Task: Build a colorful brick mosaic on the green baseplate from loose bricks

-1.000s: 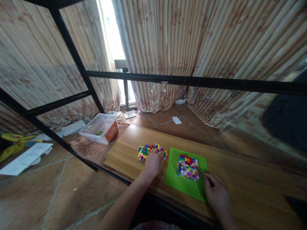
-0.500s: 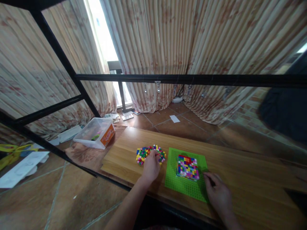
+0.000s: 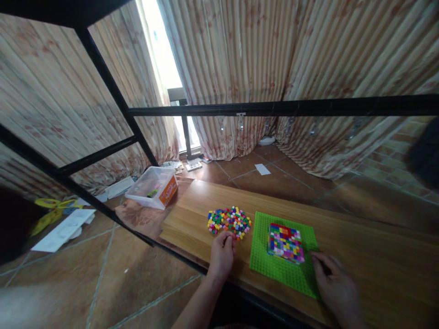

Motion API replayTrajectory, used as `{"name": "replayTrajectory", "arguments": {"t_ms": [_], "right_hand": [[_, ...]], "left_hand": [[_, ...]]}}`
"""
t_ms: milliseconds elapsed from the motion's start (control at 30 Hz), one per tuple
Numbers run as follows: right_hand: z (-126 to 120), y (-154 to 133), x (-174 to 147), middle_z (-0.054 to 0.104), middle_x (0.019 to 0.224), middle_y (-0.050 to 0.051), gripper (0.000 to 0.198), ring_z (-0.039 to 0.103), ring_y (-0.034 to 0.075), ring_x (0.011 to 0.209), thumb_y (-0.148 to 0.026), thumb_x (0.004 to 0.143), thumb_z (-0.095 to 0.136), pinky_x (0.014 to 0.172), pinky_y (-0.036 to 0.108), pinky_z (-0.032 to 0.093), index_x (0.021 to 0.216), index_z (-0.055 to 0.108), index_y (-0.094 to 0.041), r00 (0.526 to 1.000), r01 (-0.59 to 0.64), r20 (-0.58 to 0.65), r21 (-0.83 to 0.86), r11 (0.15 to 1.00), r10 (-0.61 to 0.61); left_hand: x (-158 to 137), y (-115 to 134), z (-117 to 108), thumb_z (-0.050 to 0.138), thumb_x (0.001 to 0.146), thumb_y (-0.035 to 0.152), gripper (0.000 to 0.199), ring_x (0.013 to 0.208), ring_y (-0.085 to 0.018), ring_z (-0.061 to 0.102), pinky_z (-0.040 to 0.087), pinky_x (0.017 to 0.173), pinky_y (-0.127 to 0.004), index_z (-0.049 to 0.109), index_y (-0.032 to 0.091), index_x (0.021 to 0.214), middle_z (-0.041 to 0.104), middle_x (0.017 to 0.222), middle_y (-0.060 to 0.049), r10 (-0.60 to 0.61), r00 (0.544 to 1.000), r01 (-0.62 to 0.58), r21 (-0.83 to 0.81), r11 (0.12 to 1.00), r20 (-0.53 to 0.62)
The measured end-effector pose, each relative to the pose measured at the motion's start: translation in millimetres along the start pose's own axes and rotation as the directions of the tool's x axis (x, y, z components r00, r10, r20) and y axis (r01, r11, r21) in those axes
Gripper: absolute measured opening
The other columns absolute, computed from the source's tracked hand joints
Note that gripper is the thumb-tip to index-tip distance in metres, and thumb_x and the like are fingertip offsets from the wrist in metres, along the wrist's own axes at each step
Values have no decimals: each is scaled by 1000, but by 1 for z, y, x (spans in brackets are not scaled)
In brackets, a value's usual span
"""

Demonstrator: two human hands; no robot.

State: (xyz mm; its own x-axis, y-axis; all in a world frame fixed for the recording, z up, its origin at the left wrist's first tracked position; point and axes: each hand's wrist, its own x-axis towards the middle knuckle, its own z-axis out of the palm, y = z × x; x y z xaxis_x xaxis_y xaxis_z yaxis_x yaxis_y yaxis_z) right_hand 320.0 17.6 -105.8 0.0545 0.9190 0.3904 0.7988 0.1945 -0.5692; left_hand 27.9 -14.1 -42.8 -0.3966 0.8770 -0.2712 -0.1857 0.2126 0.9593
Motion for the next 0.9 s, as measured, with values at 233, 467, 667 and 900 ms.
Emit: {"name": "replayTrajectory", "arguments": {"t_ms": [233, 467, 667, 900], "right_hand": [[-1, 0, 1, 67, 93, 8, 43, 65, 24, 83, -55, 86, 40, 76, 35, 50, 89, 65, -21, 1000, 9, 12, -16, 1000, -9], [-1, 5, 1, 68, 97, 9, 45, 65, 24, 80, -57, 85, 39, 70, 36, 50, 90, 66, -21, 1000, -10, 20, -38, 999, 11], [-2, 4, 1, 68, 96, 10, 47, 65, 26, 83, -58, 84, 39, 73, 38, 50, 89, 66, -20, 1000, 2, 26, -48, 999, -1], [-2, 3, 1, 68, 97, 10, 45, 66, 25, 83, -57, 84, 39, 74, 38, 51, 90, 65, -21, 999, -25, 24, -47, 999, 26]], "left_hand": [[5, -13, -21, 46, 84, 30, 23, 55, -12, 54, 38, 53, -21, 66, 18, 81, 57, 57, 2, 226, 974, -202, 404, 892, -13], [13, 5, -18, 53, 85, 36, 21, 68, -15, 62, 40, 65, -24, 68, 22, 87, 69, 73, -2, 269, 963, -198, 742, 640, 25], [17, 5, -18, 51, 88, 40, 28, 71, -17, 64, 41, 65, -25, 67, 21, 101, 70, 75, -4, 288, 957, -173, 761, 625, -19], [58, 33, -59, 45, 87, 17, 34, 86, -17, 63, 44, 76, -26, 61, 17, 117, 68, 95, -8, 327, 938, -76, 852, 518, -115]]}}
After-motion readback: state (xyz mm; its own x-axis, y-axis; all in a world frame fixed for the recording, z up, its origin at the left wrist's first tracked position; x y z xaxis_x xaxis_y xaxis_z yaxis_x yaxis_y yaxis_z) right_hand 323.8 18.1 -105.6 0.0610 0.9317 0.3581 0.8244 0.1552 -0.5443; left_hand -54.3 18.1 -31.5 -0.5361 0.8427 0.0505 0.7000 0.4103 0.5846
